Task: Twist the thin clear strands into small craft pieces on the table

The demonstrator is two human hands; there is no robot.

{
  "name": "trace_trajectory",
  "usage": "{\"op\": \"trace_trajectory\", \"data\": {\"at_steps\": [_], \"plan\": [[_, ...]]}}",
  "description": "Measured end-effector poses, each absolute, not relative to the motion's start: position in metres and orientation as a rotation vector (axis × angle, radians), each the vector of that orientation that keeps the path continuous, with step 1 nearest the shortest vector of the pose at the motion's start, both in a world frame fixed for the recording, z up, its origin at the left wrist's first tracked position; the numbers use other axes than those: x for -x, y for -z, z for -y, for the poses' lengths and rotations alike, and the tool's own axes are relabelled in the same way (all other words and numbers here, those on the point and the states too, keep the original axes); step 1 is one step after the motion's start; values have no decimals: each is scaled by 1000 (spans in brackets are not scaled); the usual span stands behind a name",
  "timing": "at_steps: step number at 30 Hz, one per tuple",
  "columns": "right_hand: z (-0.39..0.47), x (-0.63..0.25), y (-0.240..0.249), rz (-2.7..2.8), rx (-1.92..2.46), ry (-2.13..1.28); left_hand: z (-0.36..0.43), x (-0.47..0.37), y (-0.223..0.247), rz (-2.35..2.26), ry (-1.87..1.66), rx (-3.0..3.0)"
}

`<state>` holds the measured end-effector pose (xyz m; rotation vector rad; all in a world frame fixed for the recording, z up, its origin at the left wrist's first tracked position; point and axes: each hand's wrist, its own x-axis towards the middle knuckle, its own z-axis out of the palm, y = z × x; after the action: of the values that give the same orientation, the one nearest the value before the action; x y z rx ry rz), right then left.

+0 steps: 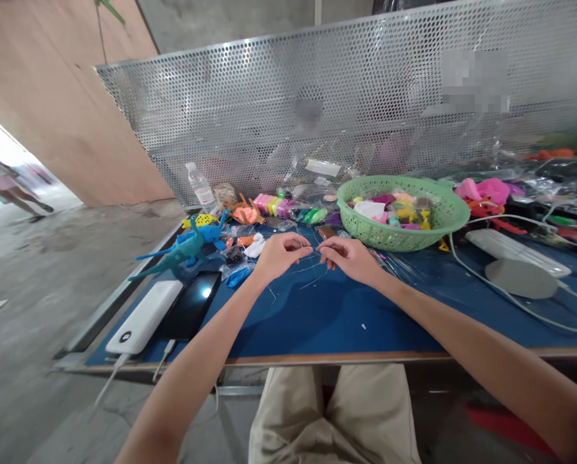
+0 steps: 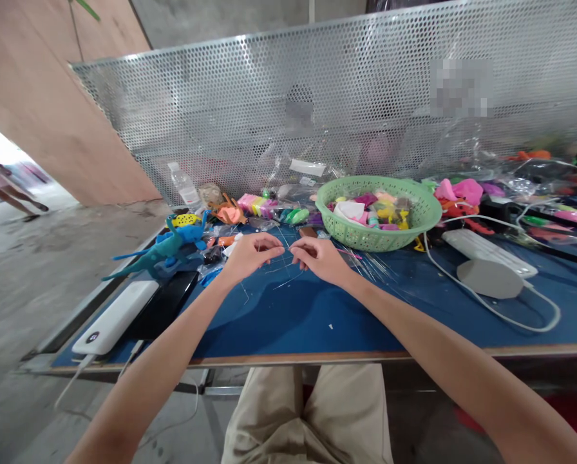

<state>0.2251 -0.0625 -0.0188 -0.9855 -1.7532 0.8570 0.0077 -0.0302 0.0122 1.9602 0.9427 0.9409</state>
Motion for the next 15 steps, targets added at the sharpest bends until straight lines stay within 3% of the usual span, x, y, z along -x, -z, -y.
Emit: {"op": "trace_trajectory", "data": {"at_steps": [15], "plan": [[61, -224, 23, 1773, 1045, -921, 22, -6, -2, -831, -842, -1839]]}}
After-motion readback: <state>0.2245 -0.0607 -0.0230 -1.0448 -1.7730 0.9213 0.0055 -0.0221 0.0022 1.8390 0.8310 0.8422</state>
